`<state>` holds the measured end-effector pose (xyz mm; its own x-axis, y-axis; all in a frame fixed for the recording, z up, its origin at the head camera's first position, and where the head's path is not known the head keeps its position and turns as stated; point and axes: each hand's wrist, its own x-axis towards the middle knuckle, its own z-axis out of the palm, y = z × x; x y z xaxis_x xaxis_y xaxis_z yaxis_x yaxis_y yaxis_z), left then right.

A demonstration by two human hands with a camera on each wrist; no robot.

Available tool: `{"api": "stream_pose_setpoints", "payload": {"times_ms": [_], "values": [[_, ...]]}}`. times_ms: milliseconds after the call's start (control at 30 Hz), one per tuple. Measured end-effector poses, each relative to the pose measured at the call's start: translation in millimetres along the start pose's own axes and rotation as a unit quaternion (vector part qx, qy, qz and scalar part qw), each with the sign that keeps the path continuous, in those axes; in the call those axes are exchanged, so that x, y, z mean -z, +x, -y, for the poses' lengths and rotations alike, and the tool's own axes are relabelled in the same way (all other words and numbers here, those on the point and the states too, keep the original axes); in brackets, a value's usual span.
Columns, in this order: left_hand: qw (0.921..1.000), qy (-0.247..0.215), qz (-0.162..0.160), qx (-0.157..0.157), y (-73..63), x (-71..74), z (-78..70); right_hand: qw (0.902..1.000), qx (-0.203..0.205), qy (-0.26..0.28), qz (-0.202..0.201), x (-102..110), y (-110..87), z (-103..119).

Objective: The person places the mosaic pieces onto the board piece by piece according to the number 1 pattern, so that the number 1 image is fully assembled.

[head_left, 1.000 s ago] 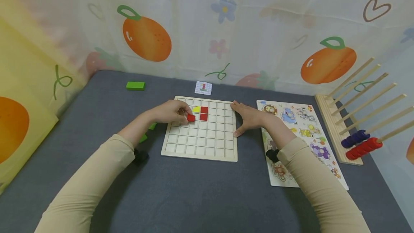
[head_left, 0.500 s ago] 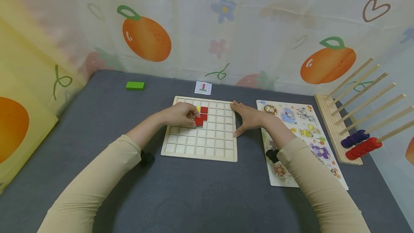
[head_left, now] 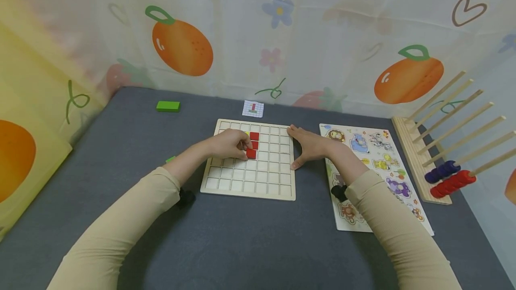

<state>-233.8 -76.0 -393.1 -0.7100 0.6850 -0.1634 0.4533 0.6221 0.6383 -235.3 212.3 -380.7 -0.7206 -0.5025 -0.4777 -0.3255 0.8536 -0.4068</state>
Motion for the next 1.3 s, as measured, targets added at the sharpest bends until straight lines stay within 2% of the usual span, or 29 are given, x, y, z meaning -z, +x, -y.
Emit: {"api": "stream_pose_setpoints", "payload": {"times_ms": [367, 867, 1300], "values": [[0.9998, 0.018, -0.012, -0.005, 1.2, -2.4, -2.1, 1.0, 0.001, -0.001, -0.003, -1, 0.1, 0], [0.9998, 0.008, -0.016, 0.0, 3.7, -4.2, 0.1, 1.0, 0.0, 0.001, -0.005, -1, 0.6, -1], [0.9994, 0.012, -0.033, -0.001, -0.7, 8.6, 1.4, 1.0, -0.002, -0.006, -0.001, -1, 2.5, -2]]}}
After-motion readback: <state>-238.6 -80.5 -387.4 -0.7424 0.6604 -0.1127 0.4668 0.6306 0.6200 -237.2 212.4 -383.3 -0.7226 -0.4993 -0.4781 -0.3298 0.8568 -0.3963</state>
